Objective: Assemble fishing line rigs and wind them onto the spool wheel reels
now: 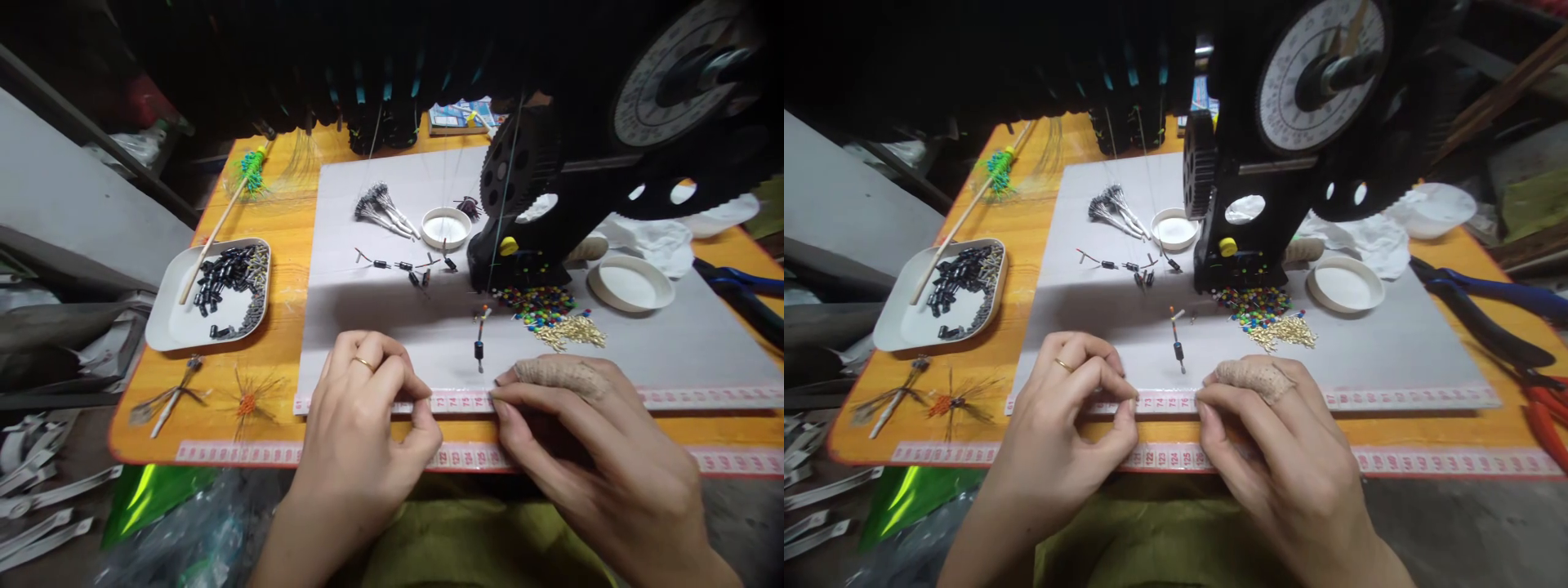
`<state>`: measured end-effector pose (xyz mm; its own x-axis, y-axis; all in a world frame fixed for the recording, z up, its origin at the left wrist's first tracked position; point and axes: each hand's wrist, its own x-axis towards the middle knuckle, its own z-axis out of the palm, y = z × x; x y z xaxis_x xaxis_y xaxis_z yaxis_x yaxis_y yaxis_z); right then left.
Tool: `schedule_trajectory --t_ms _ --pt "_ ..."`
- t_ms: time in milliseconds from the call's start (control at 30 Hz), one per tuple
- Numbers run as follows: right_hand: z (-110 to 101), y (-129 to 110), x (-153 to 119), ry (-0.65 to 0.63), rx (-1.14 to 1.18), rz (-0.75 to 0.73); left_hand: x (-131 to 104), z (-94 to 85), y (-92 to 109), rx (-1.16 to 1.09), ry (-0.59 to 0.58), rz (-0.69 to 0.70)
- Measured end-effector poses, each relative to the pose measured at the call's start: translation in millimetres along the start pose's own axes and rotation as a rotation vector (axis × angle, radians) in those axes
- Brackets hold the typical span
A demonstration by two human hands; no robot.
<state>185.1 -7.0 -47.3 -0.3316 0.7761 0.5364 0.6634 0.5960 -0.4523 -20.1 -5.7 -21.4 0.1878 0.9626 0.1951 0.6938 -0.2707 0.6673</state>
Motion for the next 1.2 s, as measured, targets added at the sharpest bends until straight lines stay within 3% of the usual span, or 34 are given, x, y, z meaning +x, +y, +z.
schedule_trajectory --t_ms 567,667,733,800,867,967,1033,1100,1200 --pt "2 1 2 0.032 0.003 -0.002 -1 -2.3 0 0.0 -0.018 -0.006" --pt "0 -1 0 0.051 -0.005 -0.018 -5 -4.4 1 -0.011 0.002 0.065" --pt "-4 -5 -3 0.088 0.023 0.0 -13 -1.9 6 -0.028 0.074 0.164" --pt "-8 -12 -9 0.111 0.158 0.08 -23 4.9 14 -0.047 0.171 0.261" --pt "-10 -20 -16 0.082 0.462 0.25 -34 14.7 20 -0.069 0.235 0.31" --pt "-11 -29 -24 -0.1 1.102 0.587 -44 27.2 21 -0.081 0.219 0.311" --pt "-10 -31 -26 -0.215 1.42 0.721 -46 29.8 19 -0.078 0.166 0.308" --pt "-11 -32 -27 -0.227 1.565 0.749 -45 27.1 19 -0.113 0.111 0.257" --pt "-13 -34 -26 -0.196 1.579 0.756 -40 19.2 25 -0.296 0.034 0.079"
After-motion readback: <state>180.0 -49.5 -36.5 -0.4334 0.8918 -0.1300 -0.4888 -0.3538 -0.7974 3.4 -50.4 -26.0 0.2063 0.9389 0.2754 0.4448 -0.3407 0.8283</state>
